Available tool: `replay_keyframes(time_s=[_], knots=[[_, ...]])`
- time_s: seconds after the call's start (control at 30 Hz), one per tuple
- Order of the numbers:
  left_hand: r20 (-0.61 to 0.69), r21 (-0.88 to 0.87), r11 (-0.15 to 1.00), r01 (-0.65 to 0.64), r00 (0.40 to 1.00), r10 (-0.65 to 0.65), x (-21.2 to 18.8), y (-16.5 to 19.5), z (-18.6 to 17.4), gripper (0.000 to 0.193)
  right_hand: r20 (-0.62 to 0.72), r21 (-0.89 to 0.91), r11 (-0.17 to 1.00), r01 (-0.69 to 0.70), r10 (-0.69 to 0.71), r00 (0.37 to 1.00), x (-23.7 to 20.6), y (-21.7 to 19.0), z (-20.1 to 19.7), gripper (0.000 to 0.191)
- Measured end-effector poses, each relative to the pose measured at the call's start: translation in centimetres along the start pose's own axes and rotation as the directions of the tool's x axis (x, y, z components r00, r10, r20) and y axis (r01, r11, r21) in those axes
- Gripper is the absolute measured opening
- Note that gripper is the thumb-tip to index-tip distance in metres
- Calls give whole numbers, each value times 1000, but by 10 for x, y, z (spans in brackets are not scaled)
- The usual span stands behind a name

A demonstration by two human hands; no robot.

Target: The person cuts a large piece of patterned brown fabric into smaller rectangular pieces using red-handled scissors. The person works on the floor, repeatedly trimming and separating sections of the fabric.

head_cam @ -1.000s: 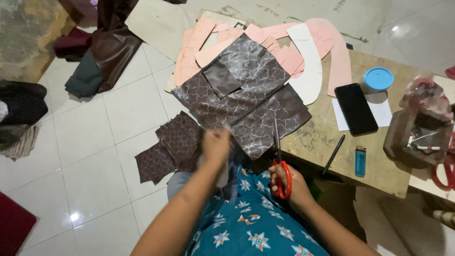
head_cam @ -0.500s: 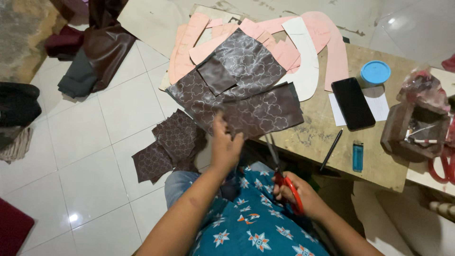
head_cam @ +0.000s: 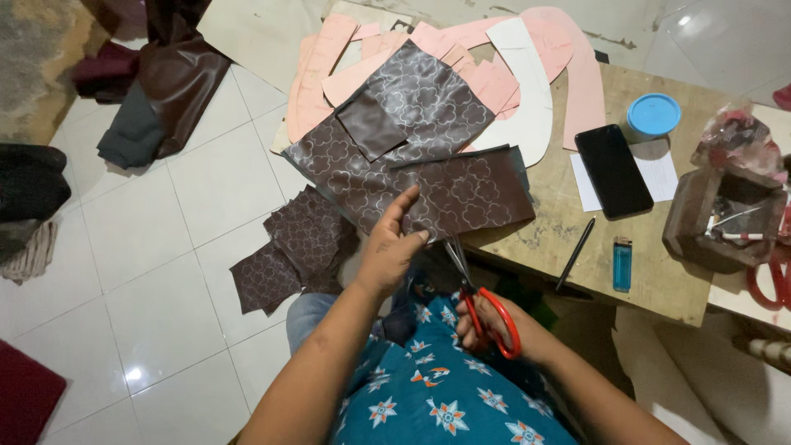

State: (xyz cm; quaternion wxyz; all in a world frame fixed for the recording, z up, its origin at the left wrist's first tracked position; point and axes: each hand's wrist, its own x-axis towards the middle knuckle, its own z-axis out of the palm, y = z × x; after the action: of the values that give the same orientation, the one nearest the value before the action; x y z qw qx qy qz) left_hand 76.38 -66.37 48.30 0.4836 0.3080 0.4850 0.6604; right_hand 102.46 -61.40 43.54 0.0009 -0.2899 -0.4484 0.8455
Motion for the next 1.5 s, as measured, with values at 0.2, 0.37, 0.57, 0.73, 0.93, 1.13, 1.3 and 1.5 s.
replay_keyframes(time_s=[0.2,0.37,0.57,0.73,0.93,1.13,1.3,1.5], knots=[[13,2,1000,31,999,-31,-6,6,11,75,-63,-61,994,92,-96,993,17,-9,7,52],[16,-44,997,69,998,-68,-8,10,14,75,-143,-38,999,35,-40,989,14,-22,15,56],[0,15,996,90,996,-90,-8,16,17,75,-195,-151,986,76,-105,975,9,-27,13,65],[10,-9,995,98,995,-98,-9,18,18,75,-212,-155,986,64,-97,972,12,-22,7,65],[-26,56,997,56,998,-55,-11,13,20,75,-226,-60,994,93,-104,968,10,-17,13,61],[-29,6,1000,-9,1000,9,-13,-2,22,74,-260,29,996,87,-77,963,7,-13,26,57],[-29,-27,999,-27,999,27,-12,-10,21,73,-268,21,995,101,-92,959,6,-5,27,54],[-134,-89,996,-26,991,14,-10,-11,25,74,-229,43,997,62,-51,972,6,-11,34,54]])
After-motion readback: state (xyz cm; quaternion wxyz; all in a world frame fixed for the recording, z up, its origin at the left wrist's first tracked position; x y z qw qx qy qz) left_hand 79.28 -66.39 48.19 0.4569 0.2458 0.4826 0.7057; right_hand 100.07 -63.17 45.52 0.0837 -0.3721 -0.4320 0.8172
